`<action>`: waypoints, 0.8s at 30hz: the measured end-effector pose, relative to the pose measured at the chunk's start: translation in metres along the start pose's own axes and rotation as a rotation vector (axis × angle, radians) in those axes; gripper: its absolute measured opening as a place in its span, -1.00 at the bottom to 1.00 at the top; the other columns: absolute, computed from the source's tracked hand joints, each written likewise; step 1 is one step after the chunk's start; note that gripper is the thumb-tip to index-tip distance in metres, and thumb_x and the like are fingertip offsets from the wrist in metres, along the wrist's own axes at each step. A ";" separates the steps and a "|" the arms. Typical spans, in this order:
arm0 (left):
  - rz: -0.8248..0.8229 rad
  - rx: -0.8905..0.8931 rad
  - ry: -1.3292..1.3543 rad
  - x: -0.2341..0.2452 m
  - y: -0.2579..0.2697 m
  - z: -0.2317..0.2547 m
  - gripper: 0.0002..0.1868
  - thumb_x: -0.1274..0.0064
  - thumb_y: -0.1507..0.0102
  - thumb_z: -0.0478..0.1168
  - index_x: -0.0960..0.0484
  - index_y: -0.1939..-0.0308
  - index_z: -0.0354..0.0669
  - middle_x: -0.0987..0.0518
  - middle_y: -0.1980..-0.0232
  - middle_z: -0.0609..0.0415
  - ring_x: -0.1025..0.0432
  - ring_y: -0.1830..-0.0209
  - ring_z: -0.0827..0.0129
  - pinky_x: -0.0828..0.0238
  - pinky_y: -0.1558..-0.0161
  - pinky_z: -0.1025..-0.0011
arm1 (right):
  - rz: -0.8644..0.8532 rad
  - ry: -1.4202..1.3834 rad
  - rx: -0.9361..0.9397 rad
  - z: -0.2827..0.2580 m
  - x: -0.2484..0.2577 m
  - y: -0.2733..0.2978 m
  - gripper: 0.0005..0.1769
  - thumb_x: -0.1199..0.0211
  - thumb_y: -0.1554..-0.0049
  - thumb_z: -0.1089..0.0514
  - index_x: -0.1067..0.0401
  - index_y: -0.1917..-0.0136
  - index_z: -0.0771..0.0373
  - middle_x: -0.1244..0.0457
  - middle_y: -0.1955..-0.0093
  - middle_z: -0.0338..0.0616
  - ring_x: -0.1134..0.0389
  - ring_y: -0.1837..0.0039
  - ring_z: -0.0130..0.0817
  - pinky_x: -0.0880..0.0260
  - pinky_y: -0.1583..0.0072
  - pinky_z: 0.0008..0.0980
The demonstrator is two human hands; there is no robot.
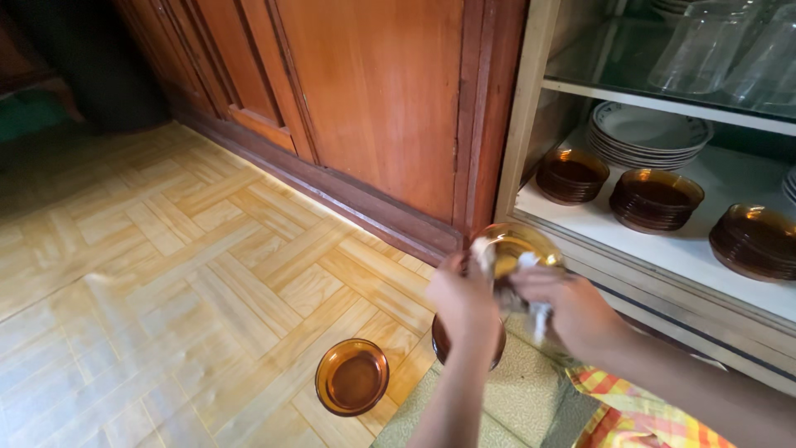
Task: The person wipes glass bowls with a tissue, places them inside a glass cabinet, and slides the cabinet doors shut.
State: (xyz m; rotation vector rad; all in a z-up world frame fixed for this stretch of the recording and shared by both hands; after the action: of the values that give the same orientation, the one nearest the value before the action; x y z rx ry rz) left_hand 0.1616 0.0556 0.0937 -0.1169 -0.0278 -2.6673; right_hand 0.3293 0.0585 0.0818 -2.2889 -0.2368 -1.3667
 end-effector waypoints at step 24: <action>0.160 -0.006 -0.345 0.047 -0.012 -0.023 -0.80 -0.10 -0.27 -0.18 -0.74 0.14 -0.20 -0.67 0.27 -0.24 -0.60 0.24 -0.08 -0.52 0.17 0.09 | 0.005 0.145 -0.284 0.007 0.043 -0.011 -0.63 -0.33 0.04 0.35 -0.61 -0.07 0.19 -0.40 -0.27 -0.15 -0.44 -0.24 -0.24 -0.44 -0.37 -0.31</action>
State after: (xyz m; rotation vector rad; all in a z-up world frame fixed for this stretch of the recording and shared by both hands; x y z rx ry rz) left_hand 0.1121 0.0440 0.0745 -0.5558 -0.1154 -2.4576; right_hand 0.3516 0.0679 0.1202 -2.3959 0.0111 -1.6454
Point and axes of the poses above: each hand's wrist, its own y-axis away from the middle knuckle, its own x-axis out of the back of the hand, z = x × y, the point moved 3 cm from there along -y, towards the middle knuckle
